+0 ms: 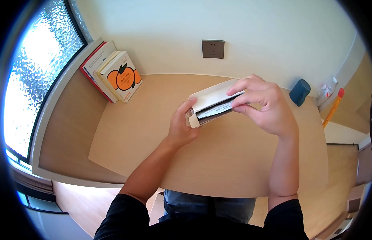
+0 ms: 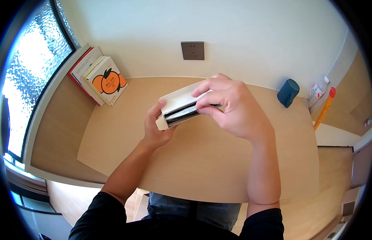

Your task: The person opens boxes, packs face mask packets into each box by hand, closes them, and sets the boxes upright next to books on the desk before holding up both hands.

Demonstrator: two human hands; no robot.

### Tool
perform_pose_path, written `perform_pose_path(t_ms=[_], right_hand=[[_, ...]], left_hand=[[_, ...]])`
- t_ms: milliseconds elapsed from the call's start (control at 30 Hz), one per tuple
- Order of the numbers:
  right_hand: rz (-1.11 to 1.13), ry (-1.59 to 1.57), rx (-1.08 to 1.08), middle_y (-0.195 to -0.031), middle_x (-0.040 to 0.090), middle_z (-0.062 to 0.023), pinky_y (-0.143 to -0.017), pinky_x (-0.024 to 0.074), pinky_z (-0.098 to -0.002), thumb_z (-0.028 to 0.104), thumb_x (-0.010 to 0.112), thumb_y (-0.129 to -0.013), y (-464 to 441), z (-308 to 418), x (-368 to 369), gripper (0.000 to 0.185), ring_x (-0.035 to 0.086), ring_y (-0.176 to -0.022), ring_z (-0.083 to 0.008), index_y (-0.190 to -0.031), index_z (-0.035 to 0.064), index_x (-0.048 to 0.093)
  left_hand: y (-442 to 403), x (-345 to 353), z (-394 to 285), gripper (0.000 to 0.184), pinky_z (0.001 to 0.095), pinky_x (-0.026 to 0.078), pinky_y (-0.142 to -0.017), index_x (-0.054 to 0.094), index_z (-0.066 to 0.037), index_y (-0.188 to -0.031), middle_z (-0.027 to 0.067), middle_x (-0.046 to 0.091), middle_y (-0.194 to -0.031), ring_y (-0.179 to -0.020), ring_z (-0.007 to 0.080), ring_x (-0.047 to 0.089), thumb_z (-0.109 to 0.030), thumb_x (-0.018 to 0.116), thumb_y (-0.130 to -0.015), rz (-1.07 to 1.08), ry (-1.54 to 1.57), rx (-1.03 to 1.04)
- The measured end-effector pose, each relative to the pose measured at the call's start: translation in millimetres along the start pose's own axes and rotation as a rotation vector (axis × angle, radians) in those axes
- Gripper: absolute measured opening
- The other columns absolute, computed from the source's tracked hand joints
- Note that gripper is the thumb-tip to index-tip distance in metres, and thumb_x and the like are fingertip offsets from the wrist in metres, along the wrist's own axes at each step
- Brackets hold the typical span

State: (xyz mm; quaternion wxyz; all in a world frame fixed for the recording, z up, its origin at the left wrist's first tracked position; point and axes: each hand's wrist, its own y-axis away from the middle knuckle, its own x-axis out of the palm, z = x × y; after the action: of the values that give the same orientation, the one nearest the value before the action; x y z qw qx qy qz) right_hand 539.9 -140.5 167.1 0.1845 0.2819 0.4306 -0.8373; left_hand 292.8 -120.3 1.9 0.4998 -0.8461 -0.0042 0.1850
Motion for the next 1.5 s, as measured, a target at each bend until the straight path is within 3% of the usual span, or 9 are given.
perform_pose_path(t_ms=[900,1300,1500], right_hand=[[0.058,0.130,0.010,-0.100,0.071,-0.0071,-0.073,0.0570,-0.0350,-0.005,0.074,-0.078,-1,-10,10,0.007,0.064,-0.096,-0.0240,-0.083,-0.0004,0.074],[0.060,0.353,-0.044,-0.081,0.066,-0.0077,-0.070,0.0527,-0.0397,-0.003,0.066,-0.076,2,-1,24,0.006,0.062,-0.085,-0.0276,-0.078,0.0014,0.069],[0.099,0.385,0.002,-0.074,0.065,-0.0139,-0.067,0.0522,-0.0420,-0.005,0.060,-0.075,4,-5,28,0.010,0.064,-0.077,-0.0327,-0.077,0.0011,0.068]], left_hand=[[4,0,2,0.081,0.0424,0.054,-0.099,0.037,-0.002,-0.139,0.0202,0.059,-0.127,-0.115,0.0326,0.066,0.010,0.083,-0.073,0.026,-0.045,-0.039],[2,-1,3,0.081,0.0421,0.056,-0.096,0.037,-0.002,-0.139,0.0200,0.060,-0.124,-0.113,0.0317,0.067,0.012,0.082,-0.073,0.007,-0.013,-0.017],[2,-2,3,0.080,0.0420,0.056,-0.095,0.036,-0.003,-0.140,0.0204,0.061,-0.124,-0.112,0.0320,0.067,0.012,0.081,-0.075,0.023,-0.012,-0.030]])
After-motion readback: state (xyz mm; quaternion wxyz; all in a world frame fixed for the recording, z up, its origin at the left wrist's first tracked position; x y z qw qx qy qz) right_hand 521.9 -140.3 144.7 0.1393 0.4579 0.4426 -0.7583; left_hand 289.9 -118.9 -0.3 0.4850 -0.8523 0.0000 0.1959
